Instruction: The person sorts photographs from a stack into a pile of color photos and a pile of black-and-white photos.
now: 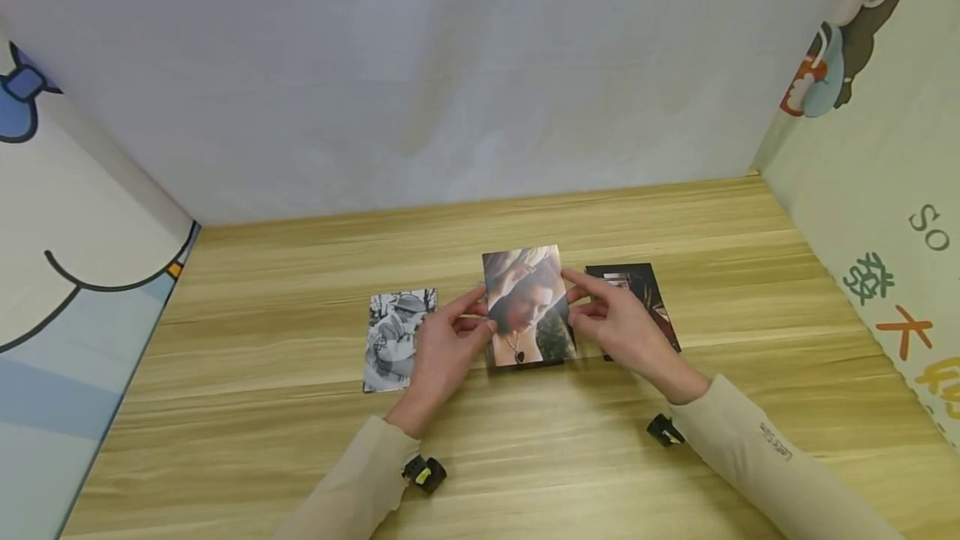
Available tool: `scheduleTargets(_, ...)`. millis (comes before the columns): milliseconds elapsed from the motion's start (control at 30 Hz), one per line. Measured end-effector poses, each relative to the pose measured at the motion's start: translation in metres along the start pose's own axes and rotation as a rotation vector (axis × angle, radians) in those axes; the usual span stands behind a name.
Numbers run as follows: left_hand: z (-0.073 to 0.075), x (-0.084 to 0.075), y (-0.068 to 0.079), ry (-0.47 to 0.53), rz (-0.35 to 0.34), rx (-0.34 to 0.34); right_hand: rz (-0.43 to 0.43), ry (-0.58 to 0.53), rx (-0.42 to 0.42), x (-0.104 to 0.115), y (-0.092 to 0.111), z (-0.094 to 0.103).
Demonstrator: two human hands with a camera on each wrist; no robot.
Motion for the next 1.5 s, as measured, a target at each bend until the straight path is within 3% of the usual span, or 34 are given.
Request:
scheduleTargets(633,-0.012,-0.006,0.004,0.05,-0.076,0.022,-0.003,-0.001,-0.03,0.0,0.01,0.014)
scheduleTargets(1000,-0.027,-0.01,0.004,0.099,-0.093,0.032,-0.017,-0.042,-0.044,-0.004,0.018,0.026)
scheduleTargets(1500,-0.046,-0.013,0.002,0.123,-0.106,0.066,-0.008,-0.026,-0.122,-0.008,0.027,0.039)
Point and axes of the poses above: each hand's wrist, its own y-axis away from the middle knuckle, its own z-axis out of the back of the hand, x = y × z, the point moved 1 cm from there along -y, towards the middle knuckle, and after that the axes turned 13 degrees about y, right-handed, at the moved point
